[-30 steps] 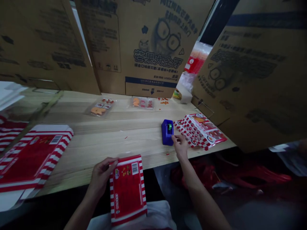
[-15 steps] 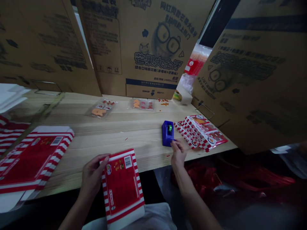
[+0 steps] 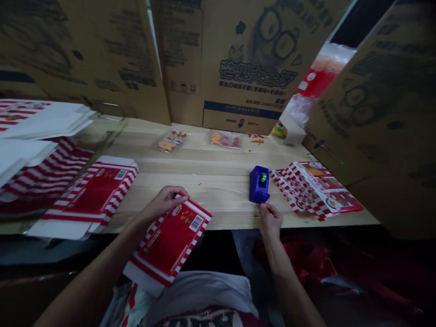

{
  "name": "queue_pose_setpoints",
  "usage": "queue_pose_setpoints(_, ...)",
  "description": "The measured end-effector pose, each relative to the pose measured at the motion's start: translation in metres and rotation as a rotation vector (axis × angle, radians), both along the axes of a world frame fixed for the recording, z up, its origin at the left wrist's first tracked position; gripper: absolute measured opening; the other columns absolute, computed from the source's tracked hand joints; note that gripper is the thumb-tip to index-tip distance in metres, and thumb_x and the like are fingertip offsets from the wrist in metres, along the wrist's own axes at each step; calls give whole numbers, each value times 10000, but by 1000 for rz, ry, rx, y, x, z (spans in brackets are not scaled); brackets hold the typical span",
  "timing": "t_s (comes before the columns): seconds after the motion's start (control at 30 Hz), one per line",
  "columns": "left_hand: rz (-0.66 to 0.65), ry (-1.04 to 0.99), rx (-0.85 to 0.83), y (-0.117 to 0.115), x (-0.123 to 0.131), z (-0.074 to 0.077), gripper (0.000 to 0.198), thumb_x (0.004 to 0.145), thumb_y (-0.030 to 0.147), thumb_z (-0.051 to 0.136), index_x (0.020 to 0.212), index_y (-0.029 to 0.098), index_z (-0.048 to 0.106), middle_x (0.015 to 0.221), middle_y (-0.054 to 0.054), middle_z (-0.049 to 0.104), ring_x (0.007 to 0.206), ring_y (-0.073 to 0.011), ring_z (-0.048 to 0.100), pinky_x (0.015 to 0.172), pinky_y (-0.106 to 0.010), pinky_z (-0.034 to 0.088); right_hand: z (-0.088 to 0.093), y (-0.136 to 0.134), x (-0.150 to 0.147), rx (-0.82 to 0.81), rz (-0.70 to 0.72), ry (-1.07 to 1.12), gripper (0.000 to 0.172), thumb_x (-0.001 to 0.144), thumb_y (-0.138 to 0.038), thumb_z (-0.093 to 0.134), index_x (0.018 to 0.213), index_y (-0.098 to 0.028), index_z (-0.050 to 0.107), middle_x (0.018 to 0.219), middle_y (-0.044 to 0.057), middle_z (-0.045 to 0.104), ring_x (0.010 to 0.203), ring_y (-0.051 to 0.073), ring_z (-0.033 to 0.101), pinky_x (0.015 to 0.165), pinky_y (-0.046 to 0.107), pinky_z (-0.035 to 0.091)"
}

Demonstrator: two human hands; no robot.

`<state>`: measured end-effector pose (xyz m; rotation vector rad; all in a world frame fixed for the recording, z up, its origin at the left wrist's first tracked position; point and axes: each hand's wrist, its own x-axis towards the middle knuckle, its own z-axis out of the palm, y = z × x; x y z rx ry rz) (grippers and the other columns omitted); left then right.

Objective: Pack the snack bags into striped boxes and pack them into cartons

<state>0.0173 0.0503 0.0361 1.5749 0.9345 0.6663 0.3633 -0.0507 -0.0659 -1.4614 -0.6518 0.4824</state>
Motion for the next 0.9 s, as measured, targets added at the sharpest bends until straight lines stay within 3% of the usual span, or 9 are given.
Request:
queue_pose_setpoints(0.1,-116,23,-23,5,2,-9,269,696,423,699,675,155,711,618,-25,653,577,-141,552,535,-207,413,25,-4,-24,-41,204,74,296,681,-470,726,668,-192,624,662,2,565,634,161,545,666,334,485)
queue_pose_setpoints(0.27,-233,48,-57,3,10,-22,288,693,409,707,701,122,700,613,-4,628,579,-114,520,547,-193,400,75,19,-85,-138,1071,-126,277,759,-409,715,615,-182,643,756,28,585,715,154,541,653,274,425)
queue_pose_setpoints(0.33,-255,50,-53,0,13,-22,294,710,406,695,717,112,695,610,2,617,569,-104,502,546,-191,390,84,32,-107,-144,1262,-252,298,754,-395,712,578,-179,606,707,9,555,674,139,522,624,260,401)
queue_pose_setpoints(0.4,-265,52,-44,-4,13,-20,295,731,404,679,736,109,693,611,6,608,564,-98,487,542,-190,379,84,40,-124,-169,1269,-433,304,724,-367,732,555,-175,568,676,-3,541,647,132,510,608,255,380)
queue_pose_setpoints(0.47,-255,56,-30,-8,10,-18,298,748,406,666,742,109,689,614,7,602,570,-98,479,541,-189,372,81,42,-135,-243,1166,-625,289,702,-336,752,563,-170,560,664,-5,553,619,124,499,596,255,359)
queue_pose_setpoints(0.57,-216,68,-13,-11,5,-15,295,760,405,663,750,110,683,619,8,595,584,-102,479,544,-189,368,77,41,-140,-372,1093,-697,265,733,-350,738,619,-166,585,646,1,588,591,122,509,578,253,352)
queue_pose_setpoints(0.67,-208,65,-17,-13,1,-7,306,761,413,672,757,108,683,635,-1,609,596,-107,495,564,-198,389,80,43,-135,-420,1132,-480,302,702,-403,766,807,-166,611,690,1,618,614,135,552,569,245,381)
queue_pose_setpoints(0.77,-260,-27,-29,-17,3,8,328,774,432,680,774,105,698,715,-38,654,659,-130,560,625,-223,436,83,48,-130,-493,1340,-49,556,584,-452,834,988,-163,585,765,2,635,648,144,584,589,250,433)
queue_pose_setpoints(0.9,-358,-173,72,-21,7,37,268,789,391,700,812,127,737,817,-83,690,752,-163,627,704,-259,477,81,44,-138,-567,1626,540,630,426,-532,864,871,-143,644,814,36,668,729,170,625,735,310,501)
